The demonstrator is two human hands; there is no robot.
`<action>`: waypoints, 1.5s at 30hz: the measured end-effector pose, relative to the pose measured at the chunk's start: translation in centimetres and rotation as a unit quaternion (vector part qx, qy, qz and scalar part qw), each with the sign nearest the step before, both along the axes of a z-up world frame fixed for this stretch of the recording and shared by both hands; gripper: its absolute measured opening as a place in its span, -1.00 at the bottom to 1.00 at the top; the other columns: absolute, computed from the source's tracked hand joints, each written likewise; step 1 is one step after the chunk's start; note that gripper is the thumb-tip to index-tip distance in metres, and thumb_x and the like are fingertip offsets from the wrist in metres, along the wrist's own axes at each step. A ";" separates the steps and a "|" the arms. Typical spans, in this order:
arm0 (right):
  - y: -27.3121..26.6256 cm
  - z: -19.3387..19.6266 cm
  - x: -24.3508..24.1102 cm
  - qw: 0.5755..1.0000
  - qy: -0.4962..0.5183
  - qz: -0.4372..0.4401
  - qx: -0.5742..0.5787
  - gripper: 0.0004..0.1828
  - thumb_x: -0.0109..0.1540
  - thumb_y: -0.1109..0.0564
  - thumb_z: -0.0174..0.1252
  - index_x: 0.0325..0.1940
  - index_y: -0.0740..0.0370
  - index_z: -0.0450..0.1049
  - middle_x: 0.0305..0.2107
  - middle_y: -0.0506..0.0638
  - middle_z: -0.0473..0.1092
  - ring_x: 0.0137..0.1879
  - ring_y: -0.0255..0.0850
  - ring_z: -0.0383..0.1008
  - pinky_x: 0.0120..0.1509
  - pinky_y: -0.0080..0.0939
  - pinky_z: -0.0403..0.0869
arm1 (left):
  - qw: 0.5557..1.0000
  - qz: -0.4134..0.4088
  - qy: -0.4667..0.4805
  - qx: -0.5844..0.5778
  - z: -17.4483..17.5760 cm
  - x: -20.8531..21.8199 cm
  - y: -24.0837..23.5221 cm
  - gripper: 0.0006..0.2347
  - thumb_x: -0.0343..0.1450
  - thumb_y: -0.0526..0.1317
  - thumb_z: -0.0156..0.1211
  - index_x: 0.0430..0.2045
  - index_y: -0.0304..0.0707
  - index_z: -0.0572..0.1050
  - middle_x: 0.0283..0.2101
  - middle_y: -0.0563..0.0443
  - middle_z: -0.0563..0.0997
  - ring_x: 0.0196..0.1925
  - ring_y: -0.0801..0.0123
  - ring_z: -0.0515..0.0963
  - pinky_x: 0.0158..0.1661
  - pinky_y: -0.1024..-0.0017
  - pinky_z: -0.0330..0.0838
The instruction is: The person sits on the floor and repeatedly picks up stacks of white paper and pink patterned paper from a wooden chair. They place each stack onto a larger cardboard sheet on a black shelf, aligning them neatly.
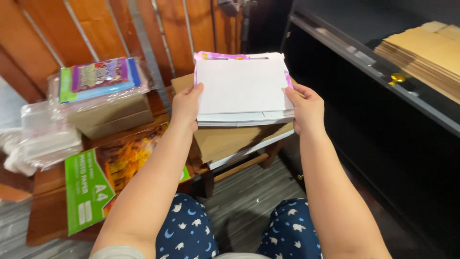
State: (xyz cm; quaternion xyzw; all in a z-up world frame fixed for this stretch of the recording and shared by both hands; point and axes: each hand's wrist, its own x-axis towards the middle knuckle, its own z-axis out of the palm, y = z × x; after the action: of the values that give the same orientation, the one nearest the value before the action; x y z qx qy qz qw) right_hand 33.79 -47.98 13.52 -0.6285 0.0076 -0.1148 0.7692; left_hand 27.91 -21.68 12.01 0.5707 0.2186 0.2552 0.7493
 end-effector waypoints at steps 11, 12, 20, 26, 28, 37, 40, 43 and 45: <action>-2.9 -2.5 4.6 0.992 0.021 -0.075 -0.098 -0.64 0.15 0.08 0.50 -0.02 0.19 0.65 -0.36 0.07 0.58 -0.22 -0.27 0.62 -0.18 -0.29 0.62 | 0.944 0.009 0.174 0.281 -3.5 7.4 0.8 -0.57 0.38 0.21 0.33 0.04 0.09 0.58 0.02 0.13 0.65 0.21 0.21 0.58 0.12 0.24 0.49; -2.8 -2.2 4.2 0.989 0.030 -0.076 -0.122 -0.65 0.15 0.05 0.51 -0.02 0.14 0.66 -0.35 0.06 0.59 -0.20 -0.25 0.63 -0.15 -0.26 0.63 | 0.933 0.008 0.198 0.301 -3.0 6.8 0.7 -0.58 0.38 0.26 0.29 0.03 0.17 0.58 0.02 0.18 0.65 0.21 0.24 0.58 0.11 0.26 0.48; -3.5 -2.0 4.0 0.947 0.047 -0.091 -0.305 -0.67 0.14 -0.17 0.45 -0.07 -0.13 0.66 -0.37 -0.18 0.60 -0.14 -0.29 0.64 -0.04 -0.28 0.56 | 0.913 0.001 0.207 0.352 -2.9 5.8 0.8 -0.60 0.40 0.19 0.26 -0.01 0.04 0.62 0.02 -0.02 0.67 0.23 0.03 0.56 0.17 0.16 0.44; -3.5 -0.7 -0.5 0.966 0.014 -0.078 -0.247 -0.60 0.31 -0.12 0.31 0.09 0.17 0.59 -0.18 0.07 0.60 0.04 -0.09 0.62 0.11 -0.10 0.56 | 0.926 -0.002 0.188 0.327 -2.6 2.5 0.2 -0.48 0.48 0.20 0.12 0.21 -0.14 0.47 0.17 -0.07 0.59 0.31 0.07 0.50 0.26 0.12 0.36; -3.8 -1.4 -1.4 0.963 -0.006 -0.072 -0.261 -0.65 0.36 -0.05 0.25 0.11 0.20 0.59 -0.14 0.11 0.59 0.08 -0.03 0.61 0.14 -0.03 0.55 | 0.939 -0.004 0.162 0.302 -1.5 -0.1 -1.0 -0.50 0.52 0.10 0.10 0.24 -0.25 0.43 0.21 -0.17 0.56 0.33 0.02 0.48 0.27 0.08 0.35; -3.1 -0.4 -5.6 0.895 -0.059 0.024 -0.442 -0.16 0.20 -0.22 0.39 0.50 0.00 0.30 0.33 0.28 0.30 0.49 0.18 0.26 0.58 0.15 0.22 | 0.868 -0.141 0.137 0.456 2.6 -7.4 -4.9 -0.26 0.48 0.19 0.07 0.51 -0.16 0.02 0.46 -0.42 0.24 0.53 -0.20 0.20 0.45 -0.11 0.00; -3.4 -1.0 -4.9 0.885 -0.034 0.031 -0.463 -0.08 0.15 -0.25 0.44 0.52 -0.06 0.28 0.35 0.20 0.30 0.51 0.06 0.25 0.58 0.08 0.22 | 0.861 -0.136 0.146 0.467 1.0 -6.3 -4.2 -0.25 0.44 0.28 0.09 0.49 -0.06 0.09 0.45 -0.27 0.29 0.52 -0.07 0.23 0.45 -0.01 0.08; -3.8 -1.2 -4.0 0.865 -0.017 0.030 -0.501 -0.04 0.10 -0.33 0.46 0.51 -0.18 0.26 0.35 0.09 0.30 0.49 -0.02 0.29 0.53 0.01 0.28 | 0.866 -0.123 0.155 0.460 0.1 -5.6 -4.1 -0.21 0.37 0.36 0.14 0.49 0.12 0.12 0.47 -0.10 0.28 0.52 0.04 0.25 0.42 0.08 0.11; -4.0 -0.8 -4.1 0.850 -0.009 0.046 -0.524 -0.01 0.07 -0.35 0.46 0.50 -0.17 0.23 0.36 0.11 0.29 0.49 0.00 0.29 0.53 0.04 0.30 | 0.863 -0.119 0.174 0.459 -0.3 -5.3 -3.9 -0.20 0.34 0.39 0.16 0.49 0.22 0.12 0.49 -0.03 0.26 0.53 0.10 0.24 0.42 0.11 0.11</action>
State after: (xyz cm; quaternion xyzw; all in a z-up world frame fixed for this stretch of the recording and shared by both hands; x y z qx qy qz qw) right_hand 29.68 -51.93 12.69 -0.9371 -0.0895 -0.0722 0.3297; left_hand 22.66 -25.59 11.66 0.9070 0.1338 0.1322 0.3767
